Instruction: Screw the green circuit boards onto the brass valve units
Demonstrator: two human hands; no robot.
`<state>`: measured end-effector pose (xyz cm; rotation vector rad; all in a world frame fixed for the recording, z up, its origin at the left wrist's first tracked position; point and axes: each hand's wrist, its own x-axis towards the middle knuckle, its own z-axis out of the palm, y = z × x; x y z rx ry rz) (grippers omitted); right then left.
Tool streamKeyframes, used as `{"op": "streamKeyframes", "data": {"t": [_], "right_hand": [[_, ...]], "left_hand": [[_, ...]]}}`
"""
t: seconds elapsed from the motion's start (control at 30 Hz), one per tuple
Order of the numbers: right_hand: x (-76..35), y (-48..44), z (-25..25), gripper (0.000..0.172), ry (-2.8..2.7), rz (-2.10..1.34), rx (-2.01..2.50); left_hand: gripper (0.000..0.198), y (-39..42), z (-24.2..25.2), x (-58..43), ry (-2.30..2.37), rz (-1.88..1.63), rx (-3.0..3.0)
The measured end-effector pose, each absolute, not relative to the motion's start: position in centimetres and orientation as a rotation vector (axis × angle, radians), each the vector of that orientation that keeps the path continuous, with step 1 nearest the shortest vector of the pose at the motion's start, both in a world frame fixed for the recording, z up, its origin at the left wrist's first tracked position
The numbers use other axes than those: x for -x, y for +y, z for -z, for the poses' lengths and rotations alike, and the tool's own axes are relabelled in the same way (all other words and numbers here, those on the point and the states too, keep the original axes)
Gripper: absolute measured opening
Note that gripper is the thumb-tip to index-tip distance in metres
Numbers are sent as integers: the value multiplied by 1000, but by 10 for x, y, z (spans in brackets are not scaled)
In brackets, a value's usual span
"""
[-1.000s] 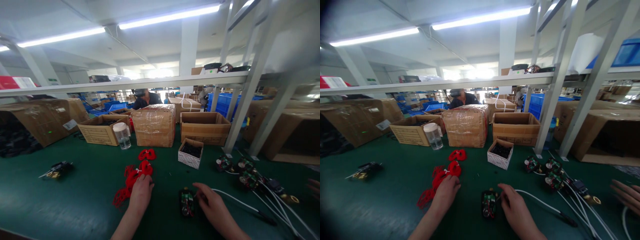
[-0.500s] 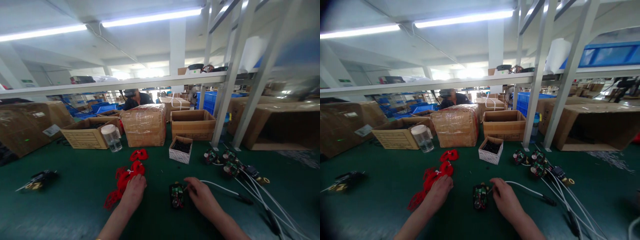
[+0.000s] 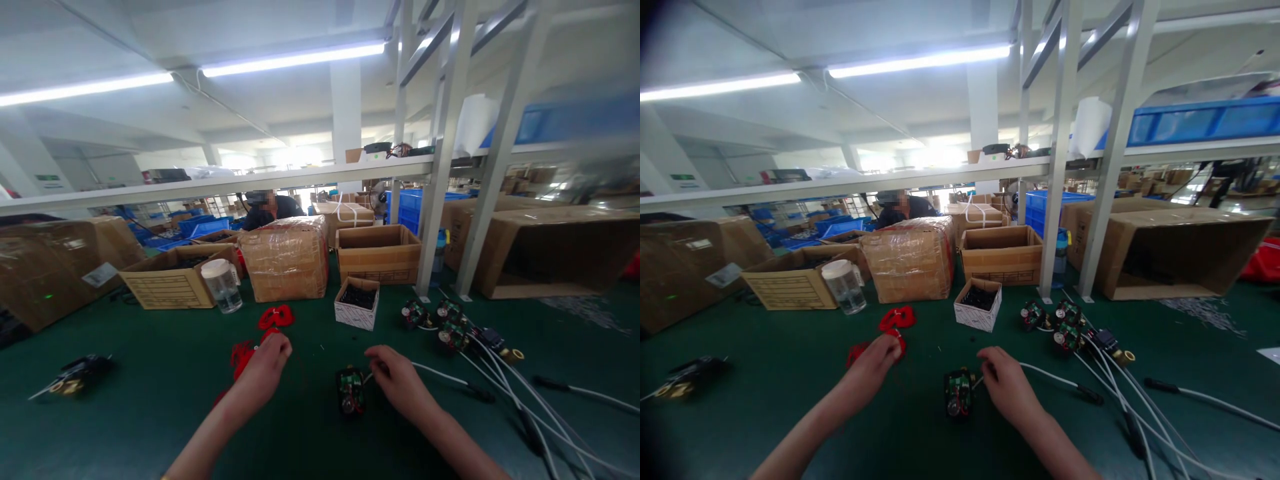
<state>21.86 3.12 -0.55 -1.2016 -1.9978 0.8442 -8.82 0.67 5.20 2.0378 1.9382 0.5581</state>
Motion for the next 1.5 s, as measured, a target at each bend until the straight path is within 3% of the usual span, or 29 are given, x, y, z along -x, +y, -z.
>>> {"op": "streamKeyframes", "data": {"t": [0.23,0.47,1.07,1.23,1.4,1.5], "right_hand": [[-184,27,-48,34,-1908,-1198,906],[-158,26,-51,42,-1610,-1678,695],[-168,14,-76,36,-1435,-1762,873],[-168,16,-77,26,-1505,-1670,950],[-170,12,-84,20,-1685,-1556,1006],[-174,7,-92,20,-1814,-1504,1014]], "left_hand": [[22,-12,-102,53,1743,-744,-1859],[19,-28,-117,28,1440,-937,-1432],[11,-35,-109,17,1226,-1148,-791],[6,-41,-100,12,1178,-1091,-809],[35,-45,-92,15,1424,-961,-1199],[41,-43,-88,13,1524,-958,-1418]]}}
